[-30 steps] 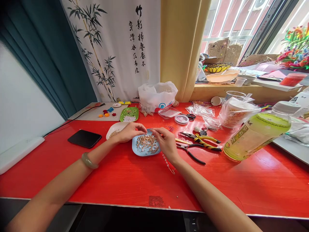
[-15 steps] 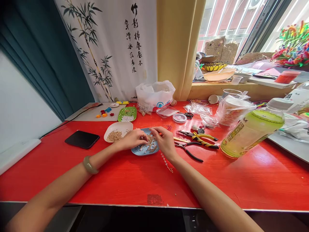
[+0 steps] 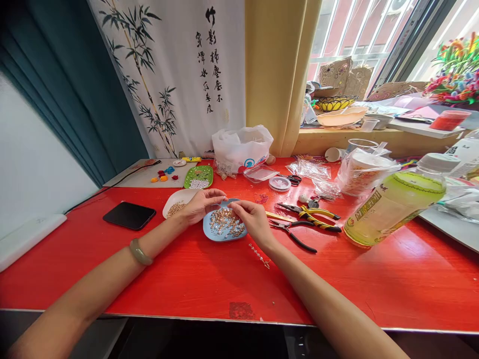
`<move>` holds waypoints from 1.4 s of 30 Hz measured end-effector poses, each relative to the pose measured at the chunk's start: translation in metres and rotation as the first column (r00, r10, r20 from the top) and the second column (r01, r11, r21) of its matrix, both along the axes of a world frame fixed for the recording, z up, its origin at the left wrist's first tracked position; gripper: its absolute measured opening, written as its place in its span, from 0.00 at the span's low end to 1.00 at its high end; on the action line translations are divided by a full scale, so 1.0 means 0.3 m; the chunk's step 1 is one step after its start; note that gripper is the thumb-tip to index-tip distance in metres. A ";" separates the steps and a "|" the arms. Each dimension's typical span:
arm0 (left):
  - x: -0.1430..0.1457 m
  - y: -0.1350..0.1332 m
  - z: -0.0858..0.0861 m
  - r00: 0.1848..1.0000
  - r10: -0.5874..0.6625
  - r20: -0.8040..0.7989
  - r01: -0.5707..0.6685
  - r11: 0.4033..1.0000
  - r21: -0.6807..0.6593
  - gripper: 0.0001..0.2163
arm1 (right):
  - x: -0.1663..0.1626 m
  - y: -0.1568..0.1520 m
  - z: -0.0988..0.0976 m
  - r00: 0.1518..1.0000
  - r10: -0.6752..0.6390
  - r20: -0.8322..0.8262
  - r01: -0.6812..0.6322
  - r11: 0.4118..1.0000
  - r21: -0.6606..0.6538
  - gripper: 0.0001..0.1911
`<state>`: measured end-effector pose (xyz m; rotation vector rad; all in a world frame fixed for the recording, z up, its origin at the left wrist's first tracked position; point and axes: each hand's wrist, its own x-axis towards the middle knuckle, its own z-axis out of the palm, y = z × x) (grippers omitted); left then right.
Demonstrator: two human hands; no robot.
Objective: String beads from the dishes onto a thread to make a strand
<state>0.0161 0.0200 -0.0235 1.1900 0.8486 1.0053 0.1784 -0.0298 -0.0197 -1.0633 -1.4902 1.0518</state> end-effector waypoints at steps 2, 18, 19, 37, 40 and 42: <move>-0.002 -0.005 0.005 0.988 0.014 0.157 0.002 0.994 -0.106 0.10 | -0.008 -0.010 0.000 0.997 0.078 -0.001 -0.078 0.996 -0.053 0.14; -0.004 0.007 -0.030 0.930 -0.016 0.367 0.083 0.982 -0.168 0.08 | -0.015 -0.024 0.010 0.986 0.164 -0.022 -0.165 0.980 -0.112 0.13; -0.003 0.007 -0.031 0.929 -0.015 0.369 0.082 0.983 -0.165 0.09 | -0.015 -0.024 0.009 0.986 0.164 -0.021 -0.166 0.980 -0.112 0.13; -0.003 0.009 -0.036 0.933 -0.010 0.359 0.068 0.986 -0.151 0.09 | -0.013 -0.020 0.010 0.987 0.156 0.037 -0.152 0.984 -0.092 0.15; 0.002 0.005 -0.031 0.949 -0.005 0.314 0.045 0.992 -0.120 0.09 | -0.015 -0.019 0.011 0.989 0.138 0.049 -0.132 0.986 -0.106 0.15; 0.007 0.001 -0.023 0.964 0.007 0.267 0.012 0.998 -0.067 0.10 | -0.016 -0.020 0.013 0.990 0.132 0.052 -0.126 0.986 -0.111 0.15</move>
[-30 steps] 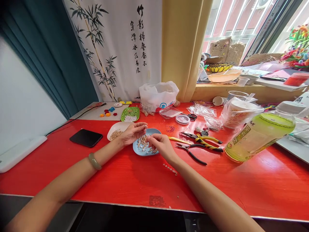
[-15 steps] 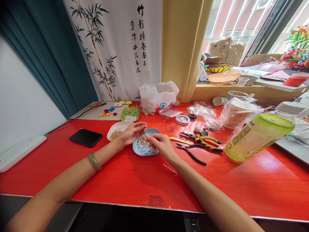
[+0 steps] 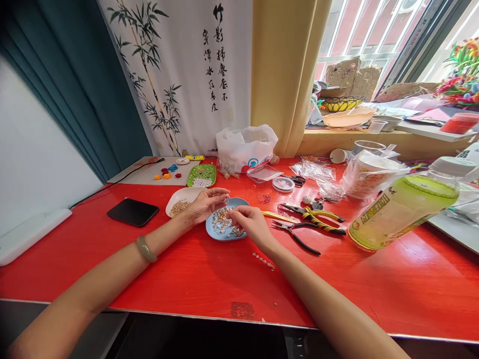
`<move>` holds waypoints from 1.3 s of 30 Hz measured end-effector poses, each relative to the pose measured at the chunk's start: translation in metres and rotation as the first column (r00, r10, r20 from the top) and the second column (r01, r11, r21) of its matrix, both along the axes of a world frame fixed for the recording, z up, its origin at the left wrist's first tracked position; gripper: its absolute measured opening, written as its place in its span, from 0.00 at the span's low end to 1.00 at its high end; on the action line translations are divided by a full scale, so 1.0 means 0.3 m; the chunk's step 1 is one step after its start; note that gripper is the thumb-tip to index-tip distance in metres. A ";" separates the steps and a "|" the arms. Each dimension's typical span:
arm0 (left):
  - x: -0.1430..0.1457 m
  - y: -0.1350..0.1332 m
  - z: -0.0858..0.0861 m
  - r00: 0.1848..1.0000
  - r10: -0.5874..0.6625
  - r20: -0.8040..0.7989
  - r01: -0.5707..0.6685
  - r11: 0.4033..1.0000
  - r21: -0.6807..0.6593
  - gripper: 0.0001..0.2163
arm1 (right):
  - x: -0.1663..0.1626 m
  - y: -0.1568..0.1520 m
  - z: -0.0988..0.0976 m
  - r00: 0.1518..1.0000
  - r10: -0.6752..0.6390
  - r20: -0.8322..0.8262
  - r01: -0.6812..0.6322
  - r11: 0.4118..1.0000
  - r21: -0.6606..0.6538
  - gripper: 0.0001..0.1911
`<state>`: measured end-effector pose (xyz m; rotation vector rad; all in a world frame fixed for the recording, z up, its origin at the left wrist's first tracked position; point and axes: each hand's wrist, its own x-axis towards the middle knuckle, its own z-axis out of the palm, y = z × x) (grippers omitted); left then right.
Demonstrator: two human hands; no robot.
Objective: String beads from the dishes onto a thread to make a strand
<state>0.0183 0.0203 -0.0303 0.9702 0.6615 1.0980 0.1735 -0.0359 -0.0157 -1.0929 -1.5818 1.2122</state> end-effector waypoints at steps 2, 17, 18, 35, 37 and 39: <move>0.002 -0.003 0.010 0.998 0.034 -0.049 -0.030 0.997 0.077 0.10 | -0.001 -0.002 0.003 1.000 -0.007 -0.001 0.007 1.000 -0.005 0.14; -0.017 0.002 0.045 0.955 0.138 -0.261 -0.054 0.951 0.305 0.09 | 0.000 0.000 0.001 1.000 -0.030 -0.004 0.030 0.999 -0.018 0.11; -0.018 0.002 0.045 0.954 0.141 -0.263 -0.056 0.950 0.308 0.09 | 0.001 0.001 -0.001 1.000 -0.030 -0.005 0.030 0.999 -0.022 0.11; -0.014 -0.015 0.055 0.927 0.053 -0.370 0.068 0.950 0.306 0.08 | 0.000 0.023 -0.022 1.000 -0.030 0.007 0.029 0.998 0.060 0.15; -0.012 -0.020 0.059 0.906 0.047 -0.421 0.111 0.933 0.342 0.07 | 0.000 0.027 -0.027 0.999 -0.034 0.007 0.033 0.997 0.068 0.14; -0.012 -0.023 0.064 0.886 0.054 -0.460 0.138 0.918 0.373 0.07 | 0.001 0.031 -0.032 0.999 -0.038 0.009 0.037 0.996 0.076 0.13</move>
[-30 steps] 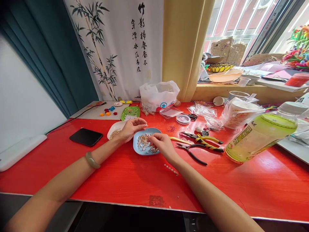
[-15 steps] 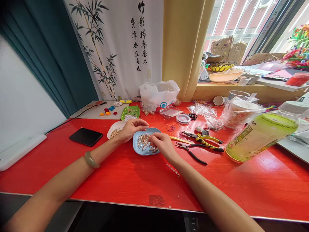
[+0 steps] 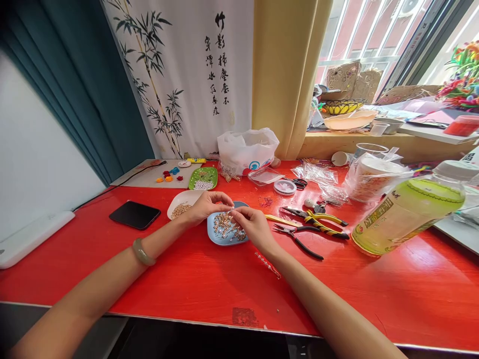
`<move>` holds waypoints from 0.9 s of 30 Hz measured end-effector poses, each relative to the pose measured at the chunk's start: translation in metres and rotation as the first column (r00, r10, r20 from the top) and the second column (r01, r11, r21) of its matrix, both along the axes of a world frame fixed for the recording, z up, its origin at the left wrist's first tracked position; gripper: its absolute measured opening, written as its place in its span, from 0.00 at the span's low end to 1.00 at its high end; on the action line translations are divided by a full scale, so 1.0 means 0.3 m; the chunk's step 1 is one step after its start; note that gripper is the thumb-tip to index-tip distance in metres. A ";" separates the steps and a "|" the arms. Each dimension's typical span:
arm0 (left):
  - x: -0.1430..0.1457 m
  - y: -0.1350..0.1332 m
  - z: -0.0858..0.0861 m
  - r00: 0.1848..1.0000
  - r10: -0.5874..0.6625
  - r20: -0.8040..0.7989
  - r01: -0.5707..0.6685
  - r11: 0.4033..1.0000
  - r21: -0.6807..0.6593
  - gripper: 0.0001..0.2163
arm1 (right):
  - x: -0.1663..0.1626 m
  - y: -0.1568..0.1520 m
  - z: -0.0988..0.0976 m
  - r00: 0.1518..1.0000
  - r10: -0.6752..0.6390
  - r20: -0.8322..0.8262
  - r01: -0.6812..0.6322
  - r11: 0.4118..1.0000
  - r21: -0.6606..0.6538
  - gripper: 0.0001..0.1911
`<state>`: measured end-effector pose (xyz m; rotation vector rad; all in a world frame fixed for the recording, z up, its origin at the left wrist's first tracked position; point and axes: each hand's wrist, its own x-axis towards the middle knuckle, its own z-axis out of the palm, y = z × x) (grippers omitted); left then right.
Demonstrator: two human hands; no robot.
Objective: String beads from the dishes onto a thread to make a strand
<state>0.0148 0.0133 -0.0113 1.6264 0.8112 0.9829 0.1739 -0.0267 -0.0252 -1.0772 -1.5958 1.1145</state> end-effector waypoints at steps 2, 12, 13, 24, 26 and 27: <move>-0.001 0.000 0.002 1.000 0.000 -0.020 0.000 1.000 -0.006 0.08 | 0.003 0.003 -0.004 1.000 -0.009 0.005 0.009 1.000 -0.004 0.13; -0.003 0.021 -0.015 0.975 0.044 -0.216 -0.043 0.999 0.011 0.09 | 0.065 0.030 0.034 0.995 -0.093 0.035 0.089 0.991 0.105 0.12; 0.000 0.016 -0.017 0.965 0.036 -0.258 -0.030 0.999 0.025 0.09 | 0.074 0.034 0.041 0.994 -0.103 0.033 0.099 0.988 0.117 0.12; 0.054 -0.049 -0.047 0.775 0.103 -0.623 0.171 0.916 0.364 0.07 | 0.121 0.066 0.049 0.982 -0.136 -0.129 0.142 0.989 0.046 0.15; 0.057 -0.054 -0.048 0.730 0.127 -0.671 0.216 0.889 0.403 0.08 | 0.123 0.072 0.044 0.981 -0.132 -0.144 0.142 0.988 0.063 0.14; 0.058 -0.056 -0.048 0.711 0.139 -0.689 0.228 0.881 0.413 0.07 | 0.123 0.074 0.041 0.980 -0.132 -0.150 0.143 0.987 0.067 0.14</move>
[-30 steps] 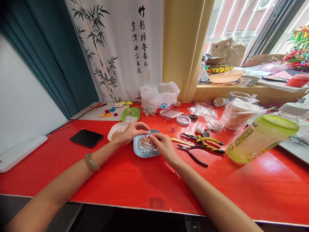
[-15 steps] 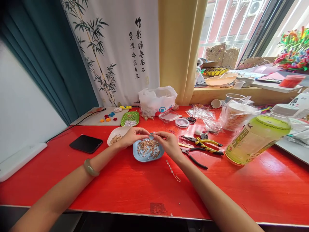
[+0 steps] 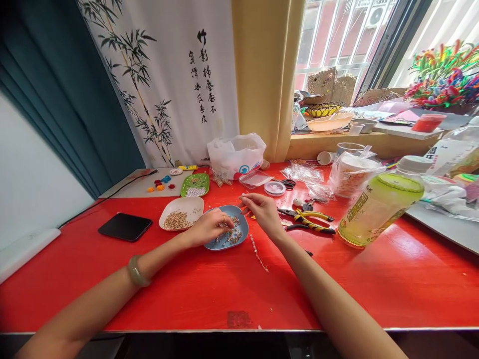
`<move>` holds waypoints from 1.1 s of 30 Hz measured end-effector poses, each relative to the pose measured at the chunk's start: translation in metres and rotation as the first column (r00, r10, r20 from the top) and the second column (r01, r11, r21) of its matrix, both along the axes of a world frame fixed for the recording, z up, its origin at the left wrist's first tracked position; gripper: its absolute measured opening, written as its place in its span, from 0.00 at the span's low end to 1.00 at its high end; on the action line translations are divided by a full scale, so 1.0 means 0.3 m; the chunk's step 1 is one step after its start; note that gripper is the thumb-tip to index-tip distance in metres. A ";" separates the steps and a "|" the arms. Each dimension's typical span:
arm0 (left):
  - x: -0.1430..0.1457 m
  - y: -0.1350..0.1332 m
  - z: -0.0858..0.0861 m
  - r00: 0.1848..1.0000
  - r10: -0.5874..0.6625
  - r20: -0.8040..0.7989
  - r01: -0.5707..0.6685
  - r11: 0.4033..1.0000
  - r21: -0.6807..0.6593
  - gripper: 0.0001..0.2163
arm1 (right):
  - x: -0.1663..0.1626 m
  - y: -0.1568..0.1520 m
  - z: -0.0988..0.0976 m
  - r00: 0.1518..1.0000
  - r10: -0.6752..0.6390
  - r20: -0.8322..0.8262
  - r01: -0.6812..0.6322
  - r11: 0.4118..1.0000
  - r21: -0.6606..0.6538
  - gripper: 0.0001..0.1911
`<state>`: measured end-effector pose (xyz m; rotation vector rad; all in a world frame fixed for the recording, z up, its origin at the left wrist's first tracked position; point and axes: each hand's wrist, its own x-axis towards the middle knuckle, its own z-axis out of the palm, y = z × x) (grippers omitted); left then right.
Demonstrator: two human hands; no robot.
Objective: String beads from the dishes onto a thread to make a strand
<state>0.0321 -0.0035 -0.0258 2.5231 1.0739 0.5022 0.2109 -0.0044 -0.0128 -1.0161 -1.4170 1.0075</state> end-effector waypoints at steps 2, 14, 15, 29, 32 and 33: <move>0.002 -0.003 -0.002 0.999 0.001 -0.045 0.000 1.000 0.021 0.07 | 0.001 0.005 -0.004 1.000 -0.001 -0.006 0.001 1.000 -0.002 0.14; -0.017 0.018 -0.021 0.998 0.060 -0.034 -0.058 0.997 0.052 0.09 | 0.008 0.005 -0.009 1.000 0.017 0.015 -0.017 1.000 -0.022 0.16; -0.021 0.022 -0.017 0.995 0.095 -0.024 -0.094 0.995 0.041 0.09 | 0.009 0.005 -0.010 1.000 0.021 0.013 -0.021 0.999 -0.027 0.17; -0.104 0.077 0.045 0.978 0.172 -0.121 -0.180 0.982 -0.057 0.09 | 0.007 0.007 -0.015 0.999 0.041 -0.003 -0.041 0.995 -0.091 0.17; -0.106 0.071 0.057 0.978 0.132 -0.163 -0.150 0.983 -0.105 0.08 | 0.007 0.010 -0.019 0.999 0.041 -0.017 -0.043 0.994 -0.097 0.17; -0.105 0.067 0.061 0.976 0.123 -0.178 -0.145 0.983 -0.114 0.09 | 0.007 0.010 -0.019 0.999 0.039 -0.022 -0.041 0.994 -0.101 0.17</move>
